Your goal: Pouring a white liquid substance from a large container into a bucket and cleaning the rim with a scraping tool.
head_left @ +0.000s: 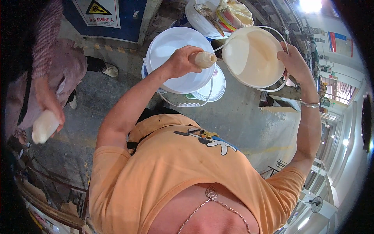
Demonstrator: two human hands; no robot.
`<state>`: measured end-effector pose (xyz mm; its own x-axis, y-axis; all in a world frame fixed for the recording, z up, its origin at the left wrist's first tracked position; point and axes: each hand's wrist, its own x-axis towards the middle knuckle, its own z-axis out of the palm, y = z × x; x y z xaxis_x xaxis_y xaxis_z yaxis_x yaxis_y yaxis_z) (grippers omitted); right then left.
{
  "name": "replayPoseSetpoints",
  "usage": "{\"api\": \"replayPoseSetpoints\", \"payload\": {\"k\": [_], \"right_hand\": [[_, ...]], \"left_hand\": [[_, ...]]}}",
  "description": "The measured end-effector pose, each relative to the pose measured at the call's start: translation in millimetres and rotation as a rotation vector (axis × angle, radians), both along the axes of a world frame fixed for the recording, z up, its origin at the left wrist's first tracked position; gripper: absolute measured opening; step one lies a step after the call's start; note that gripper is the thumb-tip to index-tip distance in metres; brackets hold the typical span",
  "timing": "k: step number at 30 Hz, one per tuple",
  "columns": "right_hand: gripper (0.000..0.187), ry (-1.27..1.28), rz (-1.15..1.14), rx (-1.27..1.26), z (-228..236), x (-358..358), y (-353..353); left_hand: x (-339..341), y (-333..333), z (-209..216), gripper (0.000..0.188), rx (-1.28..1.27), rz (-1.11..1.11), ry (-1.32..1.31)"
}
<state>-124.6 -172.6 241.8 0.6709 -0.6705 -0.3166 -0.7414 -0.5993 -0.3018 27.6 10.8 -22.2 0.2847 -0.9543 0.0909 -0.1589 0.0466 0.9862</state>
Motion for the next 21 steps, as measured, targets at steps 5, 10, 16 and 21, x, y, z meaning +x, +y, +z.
{"api": "replayPoseSetpoints", "payload": {"k": [5, 10, 16, 21], "right_hand": [[0.025, 0.027, -0.011, -0.003, 1.8, -0.4, 1.5], [0.025, 0.033, -0.009, -0.014, 2.0, 0.2, 5.7], [0.024, 0.009, -0.011, -0.014, 1.5, -4.5, 0.7], [0.024, 0.034, -0.009, -0.018, 4.0, -2.6, 4.1]], "left_hand": [[-0.7, 0.4, -5.3, 0.062, 0.004, -0.02, 0.091], [-2.6, 0.9, -5.0, 0.063, 0.007, -0.02, 0.106], [-3.1, 0.6, -5.7, 0.064, 0.027, -0.025, 0.111], [-5.4, -0.3, -15.1, 0.06, -0.038, 0.0, 0.171]]}}
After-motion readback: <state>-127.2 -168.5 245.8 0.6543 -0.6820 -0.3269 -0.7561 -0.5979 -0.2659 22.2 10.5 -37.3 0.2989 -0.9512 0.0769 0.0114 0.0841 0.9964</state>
